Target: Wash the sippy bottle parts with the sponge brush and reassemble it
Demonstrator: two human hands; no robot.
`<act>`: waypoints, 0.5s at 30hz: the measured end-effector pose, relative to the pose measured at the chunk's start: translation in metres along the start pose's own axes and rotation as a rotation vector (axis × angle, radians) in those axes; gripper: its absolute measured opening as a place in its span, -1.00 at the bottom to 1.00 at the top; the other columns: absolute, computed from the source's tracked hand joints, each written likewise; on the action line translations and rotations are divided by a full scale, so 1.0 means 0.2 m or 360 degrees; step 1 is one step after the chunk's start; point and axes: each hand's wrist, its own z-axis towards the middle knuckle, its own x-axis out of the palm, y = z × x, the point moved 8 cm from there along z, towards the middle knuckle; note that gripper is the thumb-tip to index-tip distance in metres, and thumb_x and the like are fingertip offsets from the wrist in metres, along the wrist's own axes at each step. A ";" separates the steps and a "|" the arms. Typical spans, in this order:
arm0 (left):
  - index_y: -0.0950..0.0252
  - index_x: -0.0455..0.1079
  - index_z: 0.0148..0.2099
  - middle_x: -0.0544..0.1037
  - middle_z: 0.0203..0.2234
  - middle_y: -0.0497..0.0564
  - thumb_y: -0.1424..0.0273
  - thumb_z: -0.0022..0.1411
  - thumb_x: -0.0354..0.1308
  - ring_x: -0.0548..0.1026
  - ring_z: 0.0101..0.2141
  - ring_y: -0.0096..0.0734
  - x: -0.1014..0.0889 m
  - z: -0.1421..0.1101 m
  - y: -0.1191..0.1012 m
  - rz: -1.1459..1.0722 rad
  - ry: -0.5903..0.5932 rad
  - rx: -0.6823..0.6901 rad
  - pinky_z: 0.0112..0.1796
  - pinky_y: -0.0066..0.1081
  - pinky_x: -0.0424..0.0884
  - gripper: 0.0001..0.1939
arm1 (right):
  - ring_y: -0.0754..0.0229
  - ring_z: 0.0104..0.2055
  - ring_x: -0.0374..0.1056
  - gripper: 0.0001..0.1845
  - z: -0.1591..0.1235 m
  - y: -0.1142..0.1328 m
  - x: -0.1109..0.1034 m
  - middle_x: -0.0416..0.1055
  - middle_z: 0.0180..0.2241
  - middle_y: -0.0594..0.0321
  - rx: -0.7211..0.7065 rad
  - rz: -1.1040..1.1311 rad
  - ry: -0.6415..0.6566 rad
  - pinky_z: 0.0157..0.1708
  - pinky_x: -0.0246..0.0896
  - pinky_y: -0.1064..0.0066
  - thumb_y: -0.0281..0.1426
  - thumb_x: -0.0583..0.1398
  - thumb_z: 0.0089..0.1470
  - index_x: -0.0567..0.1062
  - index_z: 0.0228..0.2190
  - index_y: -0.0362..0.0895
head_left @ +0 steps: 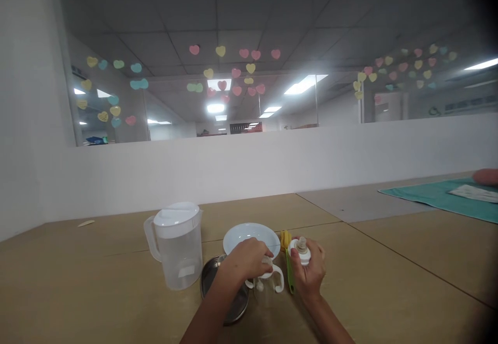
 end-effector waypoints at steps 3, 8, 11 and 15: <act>0.21 0.35 0.08 0.46 -0.02 0.11 0.25 0.11 0.01 0.42 -0.05 -0.16 0.01 -0.01 0.03 -0.0096 0.0064 -0.0023 -0.06 -0.29 0.31 -0.52 | 0.11 -0.29 0.27 -0.81 -0.01 0.06 0.02 0.39 -0.38 0.16 -0.0106 0.0099 0.0074 -0.20 0.15 0.14 -0.30 0.07 0.10 0.35 -0.27 -0.15; 0.17 0.39 0.04 0.53 -0.11 0.05 0.19 0.12 0.00 0.48 -0.15 -0.23 0.02 -0.02 0.07 -0.0129 0.0101 -0.0096 -0.14 -0.35 0.35 -0.55 | 0.12 -0.34 0.32 -0.79 -0.06 0.16 0.07 0.40 -0.38 0.16 -0.0224 0.0275 0.0265 -0.27 0.20 0.18 -0.33 0.09 0.07 0.34 -0.22 -0.14; 0.16 0.42 0.01 0.54 -0.14 0.04 0.16 0.13 -0.01 0.49 -0.19 -0.24 0.02 -0.01 0.10 -0.0127 0.0083 -0.0115 -0.20 -0.37 0.36 -0.56 | 0.11 -0.36 0.33 -0.77 -0.08 0.19 0.09 0.40 -0.39 0.14 -0.0262 0.0319 0.0331 -0.33 0.23 0.18 -0.34 0.08 0.08 0.33 -0.20 -0.14; 0.20 0.41 0.01 0.54 -0.17 0.10 0.18 0.15 -0.03 0.49 -0.21 -0.24 0.03 0.00 0.10 -0.0066 0.0099 -0.0074 -0.21 -0.37 0.36 -0.56 | 0.11 -0.35 0.34 -0.77 -0.08 0.19 0.10 0.41 -0.38 0.13 -0.0278 0.0315 0.0320 -0.34 0.26 0.18 -0.36 0.10 0.07 0.32 -0.19 -0.13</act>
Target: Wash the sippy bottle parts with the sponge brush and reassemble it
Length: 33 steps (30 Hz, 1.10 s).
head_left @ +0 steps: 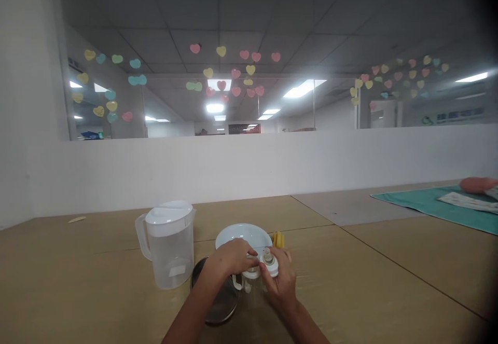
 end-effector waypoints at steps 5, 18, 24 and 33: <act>0.31 0.38 0.03 0.38 -0.03 0.22 0.20 0.18 -0.08 0.42 -0.09 -0.17 0.01 0.00 0.00 0.0126 -0.0047 -0.0021 -0.10 -0.31 0.32 -0.54 | 0.11 -0.34 0.35 -0.75 0.01 0.00 0.01 0.42 -0.37 0.13 0.0028 0.0024 0.0028 -0.36 0.28 0.23 -0.36 0.13 0.05 0.34 -0.19 -0.15; 0.29 0.30 0.08 0.44 -0.08 0.13 0.18 0.14 0.02 0.41 -0.11 -0.24 -0.10 -0.04 0.04 -0.0069 -0.0110 0.0044 -0.10 -0.30 0.32 -0.50 | 0.06 -0.25 0.35 -0.69 -0.04 -0.09 0.05 0.41 -0.28 0.10 0.0296 0.0001 0.0091 -0.33 0.29 0.23 -0.26 0.08 0.10 0.32 -0.13 -0.14; 0.25 0.30 0.08 0.41 0.00 0.09 0.21 0.11 0.06 0.39 -0.05 -0.29 -0.10 -0.07 0.11 -0.0105 0.0013 -0.0026 -0.06 -0.36 0.29 -0.51 | 0.03 -0.19 0.33 -0.65 -0.03 -0.08 0.05 0.40 -0.23 0.08 0.0357 0.0036 0.0039 -0.25 0.26 0.18 -0.26 0.08 0.09 0.31 -0.10 -0.14; 0.26 0.35 0.05 0.45 -0.01 0.08 0.41 0.16 -0.03 0.41 -0.04 -0.29 -0.10 -0.06 0.13 -0.0024 0.0036 -0.0137 -0.08 -0.38 0.31 -0.61 | 0.08 -0.22 0.30 -0.68 0.00 0.06 0.09 0.31 -0.24 0.09 0.0070 -0.0106 0.0077 -0.29 0.24 0.22 -0.24 0.09 0.09 0.36 -0.13 -0.10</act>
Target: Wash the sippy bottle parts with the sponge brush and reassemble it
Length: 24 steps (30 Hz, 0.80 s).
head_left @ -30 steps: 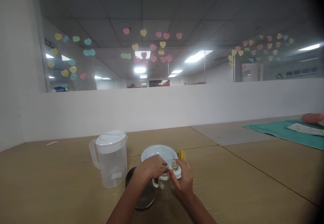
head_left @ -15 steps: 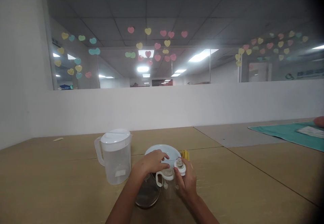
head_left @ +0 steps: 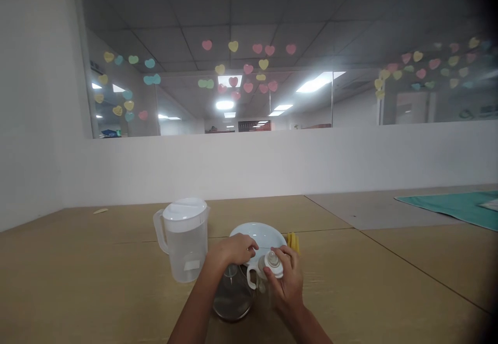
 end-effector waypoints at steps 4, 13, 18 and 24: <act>0.22 0.36 0.02 0.51 -0.10 0.03 0.41 -0.04 0.19 0.48 -0.16 -0.28 0.05 0.04 0.04 0.0080 0.0091 -0.0021 -0.25 -0.44 0.37 -0.51 | 0.11 -0.29 0.29 -0.72 0.01 0.02 0.07 0.34 -0.33 0.17 -0.0034 -0.0141 0.0155 -0.28 0.19 0.20 -0.20 0.12 0.06 0.42 -0.21 -0.07; 0.22 0.46 -0.18 0.57 -0.31 -0.02 0.39 -0.26 0.35 0.51 -0.32 -0.31 0.14 0.12 0.01 0.0118 0.0154 -0.0004 -0.46 -0.52 0.31 -0.54 | 0.13 -0.33 0.33 -0.81 0.00 -0.04 0.10 0.43 -0.39 0.23 0.0145 -0.0001 0.0285 -0.16 0.15 0.13 -0.29 0.03 0.12 0.37 -0.28 -0.08; 0.23 0.43 -0.17 0.55 -0.27 -0.02 0.35 -0.26 0.36 0.50 -0.29 -0.30 0.15 0.12 0.01 0.0102 0.0214 0.0081 -0.43 -0.51 0.32 -0.51 | 0.14 -0.31 0.29 -0.78 -0.02 -0.05 0.12 0.41 -0.38 0.23 0.0235 0.0085 0.0369 -0.24 0.16 0.19 -0.32 -0.01 0.14 0.40 -0.29 -0.09; 0.25 0.28 -0.02 0.49 -0.20 -0.02 0.17 -0.22 0.32 0.46 -0.23 -0.33 0.12 0.13 -0.01 -0.0044 0.0077 0.0242 -0.30 -0.48 0.34 -0.33 | 0.15 -0.20 0.26 -0.70 -0.03 -0.05 0.12 0.36 -0.26 0.22 0.0293 0.0119 0.0326 -0.23 0.17 0.23 -0.40 -0.08 0.13 0.42 -0.27 -0.07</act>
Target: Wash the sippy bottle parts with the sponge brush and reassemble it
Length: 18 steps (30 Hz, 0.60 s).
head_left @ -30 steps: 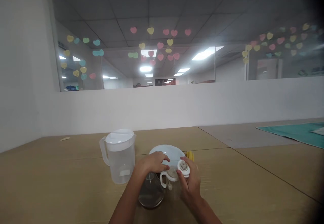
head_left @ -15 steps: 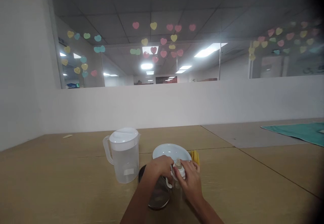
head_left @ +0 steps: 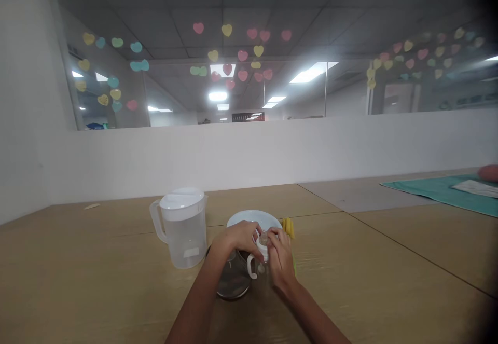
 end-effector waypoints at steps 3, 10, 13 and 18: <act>0.26 0.26 -0.04 0.46 -0.15 0.01 0.17 -0.27 0.35 0.43 -0.17 -0.27 0.02 0.04 -0.03 0.0034 -0.0034 0.0144 -0.23 -0.44 0.33 -0.30 | 0.17 -0.28 0.25 -0.67 -0.01 -0.02 0.02 0.35 -0.33 0.24 0.0069 0.0044 0.0063 -0.28 0.16 0.26 -0.45 -0.11 0.12 0.43 -0.28 -0.08; 0.23 0.29 -0.11 0.46 -0.17 -0.02 0.19 -0.33 0.39 0.42 -0.15 -0.24 0.06 0.09 -0.03 -0.0030 -0.0012 0.0257 -0.19 -0.42 0.31 -0.33 | 0.15 -0.21 0.26 -0.72 -0.01 -0.08 0.01 0.40 -0.30 0.22 0.0220 0.0283 0.0023 -0.22 0.19 0.27 -0.43 -0.07 0.10 0.39 -0.26 -0.10; 0.22 0.28 -0.12 0.46 -0.18 -0.04 0.17 -0.36 0.40 0.42 -0.16 -0.24 0.04 0.08 -0.02 -0.0035 -0.0025 0.0228 -0.20 -0.42 0.32 -0.31 | 0.13 -0.23 0.26 -0.74 0.01 -0.10 0.01 0.41 -0.37 0.26 0.0282 0.0271 0.0043 -0.17 0.15 0.22 -0.43 -0.06 0.06 0.42 -0.38 -0.08; 0.22 0.27 -0.10 0.46 -0.17 -0.02 0.16 -0.45 0.42 0.43 -0.14 -0.22 0.04 0.07 -0.03 -0.0062 -0.0042 0.0186 -0.19 -0.41 0.32 -0.22 | 0.13 -0.20 0.27 -0.71 0.04 -0.06 -0.03 0.43 -0.34 0.28 0.0129 0.0243 0.0012 -0.08 0.05 0.17 -0.48 -0.05 -0.02 0.44 -0.42 -0.06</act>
